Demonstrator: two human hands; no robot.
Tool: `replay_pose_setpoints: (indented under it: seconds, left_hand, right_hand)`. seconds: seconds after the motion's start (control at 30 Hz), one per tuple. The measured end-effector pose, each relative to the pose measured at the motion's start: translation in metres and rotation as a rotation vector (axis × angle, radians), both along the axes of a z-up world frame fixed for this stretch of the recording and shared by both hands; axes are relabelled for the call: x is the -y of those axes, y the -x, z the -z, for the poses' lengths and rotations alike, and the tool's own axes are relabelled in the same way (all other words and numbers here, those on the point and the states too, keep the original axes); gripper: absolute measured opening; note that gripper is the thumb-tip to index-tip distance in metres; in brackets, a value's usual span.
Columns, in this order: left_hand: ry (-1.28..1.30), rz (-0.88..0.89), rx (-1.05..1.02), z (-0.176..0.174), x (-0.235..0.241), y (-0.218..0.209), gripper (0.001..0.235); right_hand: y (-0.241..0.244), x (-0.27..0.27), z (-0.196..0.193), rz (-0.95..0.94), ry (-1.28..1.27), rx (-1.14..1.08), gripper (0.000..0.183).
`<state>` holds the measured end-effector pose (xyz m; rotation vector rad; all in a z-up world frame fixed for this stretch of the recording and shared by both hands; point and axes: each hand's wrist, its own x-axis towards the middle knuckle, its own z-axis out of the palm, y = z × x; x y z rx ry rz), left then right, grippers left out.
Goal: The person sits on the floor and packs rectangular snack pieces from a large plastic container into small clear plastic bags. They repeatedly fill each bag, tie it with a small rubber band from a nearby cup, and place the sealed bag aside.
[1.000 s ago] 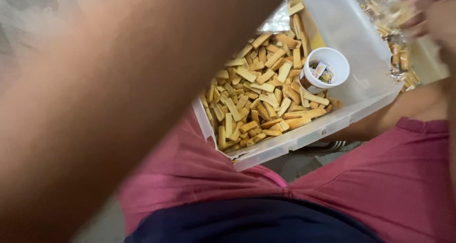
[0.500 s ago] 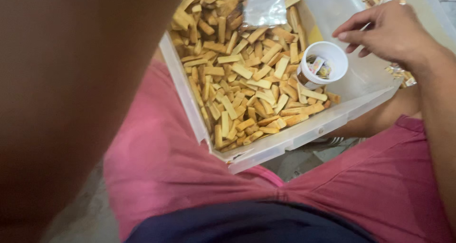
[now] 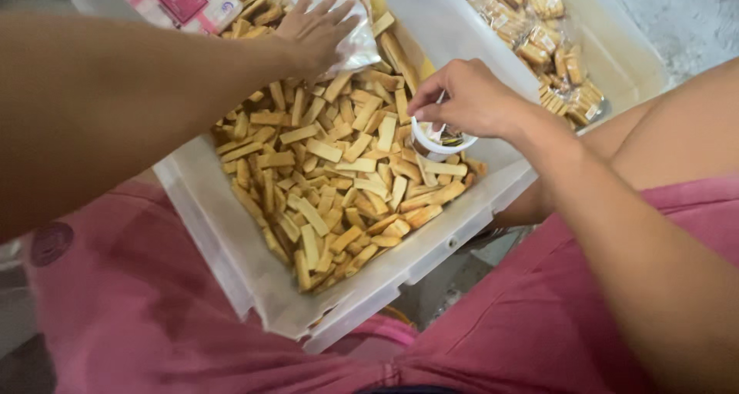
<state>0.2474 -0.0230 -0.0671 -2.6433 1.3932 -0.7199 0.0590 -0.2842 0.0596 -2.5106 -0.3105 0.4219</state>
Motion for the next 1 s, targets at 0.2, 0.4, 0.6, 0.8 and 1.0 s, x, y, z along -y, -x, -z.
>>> replay_pose_setpoints:
  seconds: [0.2, 0.4, 0.6, 0.8, 1.0]
  left_hand:
    - [-0.288, -0.346, -0.255, -0.038, 0.007, 0.037, 0.044]
    - [0.408, -0.366, -0.546, -0.079, 0.022, 0.068, 0.015]
    - [0.725, -0.15, -1.453, -0.119, -0.002, 0.151, 0.034]
    - [1.0, -0.174, -1.663, -0.132, -0.022, 0.218, 0.056]
    - [1.252, -0.314, -1.452, -0.124, -0.021, 0.225, 0.038]
  right_hand:
    - [-0.001, -0.01, -0.008, -0.024, -0.009, 0.019, 0.014]
    - [-0.002, -0.023, -0.01, 0.003, -0.094, 0.083, 0.03]
    - [0.005, -0.047, -0.022, 0.202, -0.616, -0.182, 0.063]
    - [0.021, -0.059, -0.01, 0.162, -0.788, -0.433, 0.018]
    - [0.034, -0.066, -0.007, 0.266, -0.75, -0.386, 0.021]
